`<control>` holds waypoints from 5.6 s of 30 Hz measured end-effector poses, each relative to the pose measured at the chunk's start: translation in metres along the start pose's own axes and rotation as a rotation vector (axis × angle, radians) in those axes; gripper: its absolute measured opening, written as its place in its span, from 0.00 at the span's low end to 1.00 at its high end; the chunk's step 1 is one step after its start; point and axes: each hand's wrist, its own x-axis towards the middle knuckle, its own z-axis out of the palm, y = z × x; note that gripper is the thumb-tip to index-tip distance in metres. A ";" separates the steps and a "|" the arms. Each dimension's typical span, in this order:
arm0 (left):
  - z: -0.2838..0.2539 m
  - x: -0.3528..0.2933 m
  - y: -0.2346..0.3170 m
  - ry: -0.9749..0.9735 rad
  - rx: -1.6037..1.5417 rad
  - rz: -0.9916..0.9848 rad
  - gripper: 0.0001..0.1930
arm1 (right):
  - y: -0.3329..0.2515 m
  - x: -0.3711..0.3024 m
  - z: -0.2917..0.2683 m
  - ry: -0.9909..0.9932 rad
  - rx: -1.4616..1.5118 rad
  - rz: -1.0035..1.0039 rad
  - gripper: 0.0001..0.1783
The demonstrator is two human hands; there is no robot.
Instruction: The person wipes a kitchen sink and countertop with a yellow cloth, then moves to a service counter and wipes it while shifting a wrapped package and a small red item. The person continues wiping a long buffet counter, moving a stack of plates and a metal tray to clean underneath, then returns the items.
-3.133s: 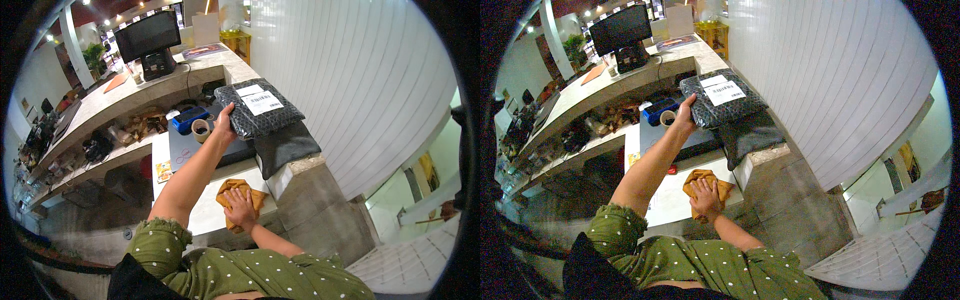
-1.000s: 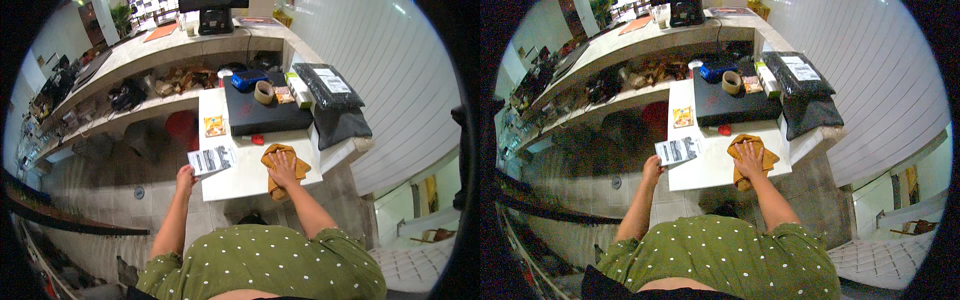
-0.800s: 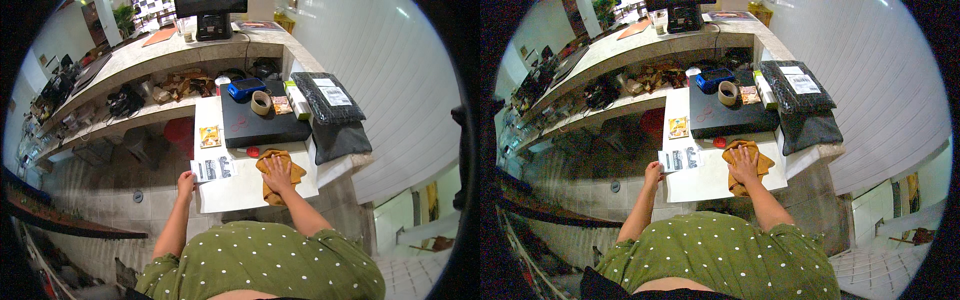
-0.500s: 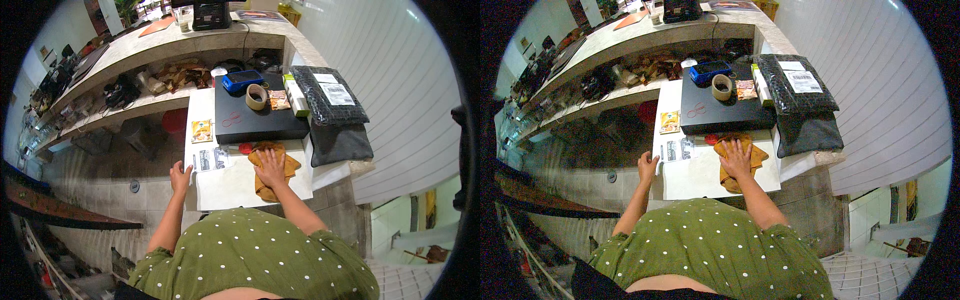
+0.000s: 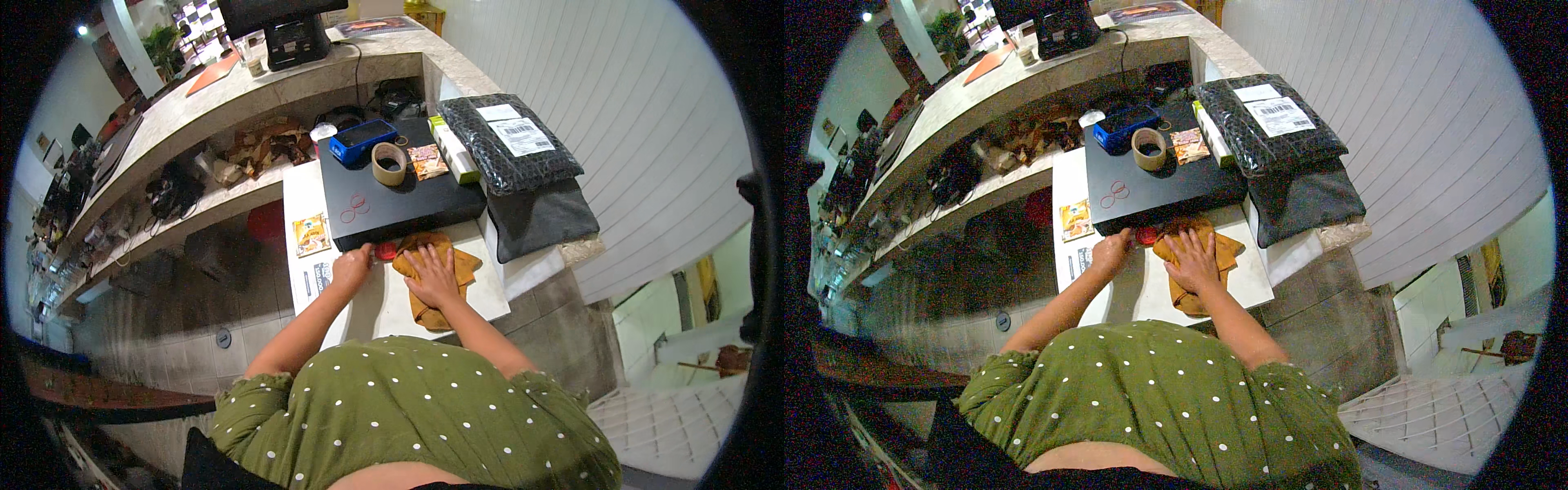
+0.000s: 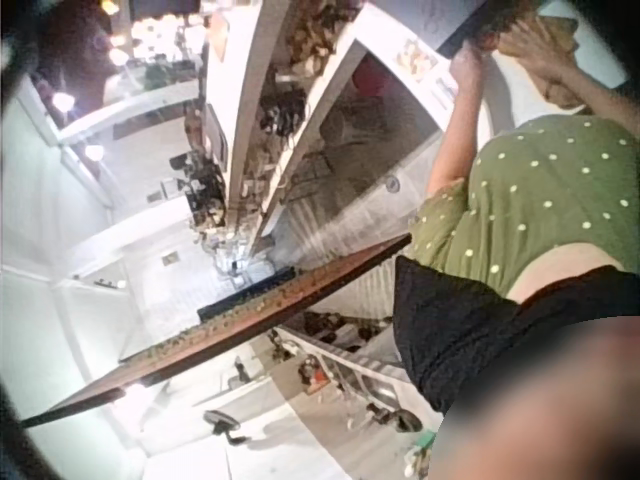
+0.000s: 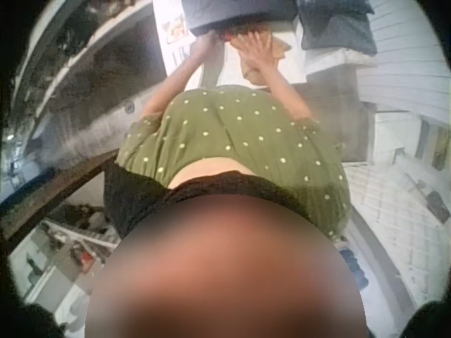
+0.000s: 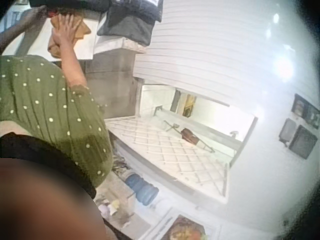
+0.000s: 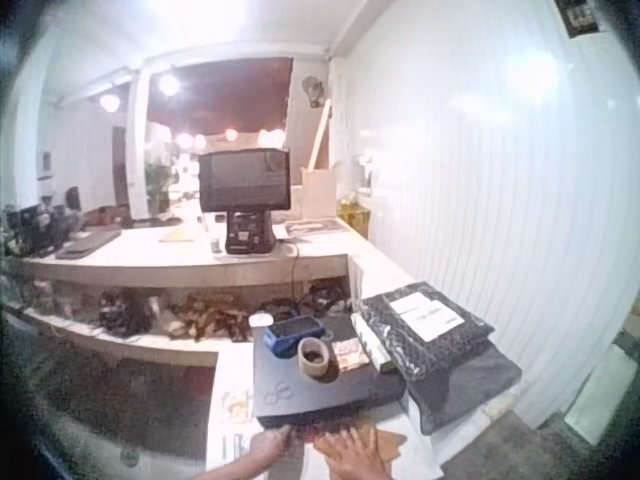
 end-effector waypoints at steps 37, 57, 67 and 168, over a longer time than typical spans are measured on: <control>0.029 0.170 0.196 -0.278 0.145 0.469 0.15 | -0.017 -0.010 0.014 0.195 0.217 -0.035 0.32; -0.015 0.080 0.107 0.023 -0.320 0.381 0.14 | -0.008 -0.004 0.015 -0.127 0.041 0.210 0.39; -0.048 -0.080 -0.098 0.205 -0.383 -0.342 0.09 | 0.010 -0.071 0.000 0.071 0.010 0.389 0.38; 0.042 -0.127 -0.149 0.507 -0.826 -0.864 0.41 | -0.026 -0.035 0.016 -0.014 0.098 -0.051 0.37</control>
